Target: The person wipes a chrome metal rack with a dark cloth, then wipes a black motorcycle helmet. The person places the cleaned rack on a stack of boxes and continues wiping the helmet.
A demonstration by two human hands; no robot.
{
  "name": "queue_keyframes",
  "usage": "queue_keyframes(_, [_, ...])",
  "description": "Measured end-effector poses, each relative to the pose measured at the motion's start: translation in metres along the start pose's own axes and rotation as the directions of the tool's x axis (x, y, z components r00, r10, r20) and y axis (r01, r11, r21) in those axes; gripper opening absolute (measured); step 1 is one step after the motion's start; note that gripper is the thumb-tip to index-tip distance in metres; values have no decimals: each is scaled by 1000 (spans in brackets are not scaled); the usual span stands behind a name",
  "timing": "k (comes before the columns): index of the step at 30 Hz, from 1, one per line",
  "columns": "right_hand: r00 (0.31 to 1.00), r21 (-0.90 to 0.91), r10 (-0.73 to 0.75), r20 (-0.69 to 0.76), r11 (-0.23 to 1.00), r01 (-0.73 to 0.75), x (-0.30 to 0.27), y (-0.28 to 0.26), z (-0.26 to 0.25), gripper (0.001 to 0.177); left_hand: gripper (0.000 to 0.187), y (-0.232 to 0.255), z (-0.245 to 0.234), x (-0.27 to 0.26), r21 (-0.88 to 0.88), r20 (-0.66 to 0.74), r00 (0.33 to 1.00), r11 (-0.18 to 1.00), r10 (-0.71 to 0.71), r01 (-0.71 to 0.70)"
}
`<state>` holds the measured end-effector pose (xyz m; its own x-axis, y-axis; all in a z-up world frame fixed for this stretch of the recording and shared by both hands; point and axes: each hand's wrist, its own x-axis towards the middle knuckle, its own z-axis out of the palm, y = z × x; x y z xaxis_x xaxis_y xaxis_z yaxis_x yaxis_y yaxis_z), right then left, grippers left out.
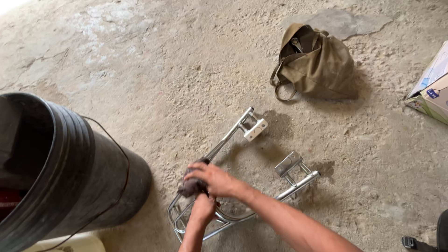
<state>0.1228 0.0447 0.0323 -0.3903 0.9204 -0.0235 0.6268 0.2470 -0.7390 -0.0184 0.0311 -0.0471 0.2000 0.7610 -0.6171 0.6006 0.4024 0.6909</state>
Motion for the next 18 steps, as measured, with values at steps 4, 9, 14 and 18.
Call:
queue_keyframes(4, [928, -178, -8, -373, 982, -62, 21, 69, -12, 65, 56, 7, 4, -9, -45, -59, 990, 991, -126, 123])
queue_keyframes(9, [817, -65, 475, -326, 851, -521, 52, 87, -19, 72, 50, 22, -1, -12, -62, -44, 995, 995, -84, 81])
queue_keyframes(14, [932, -28, 346, -105, 936, -350, 29, 3, 7, 71, 50, 27, -3, -28, 54, -62, 992, 992, -112, 115])
queue_keyframes(18, [983, -9, 163, -83, 986, -164, 25, 3, -15, 55, 45, 32, -4, -24, -28, -47, 995, 996, -88, 87])
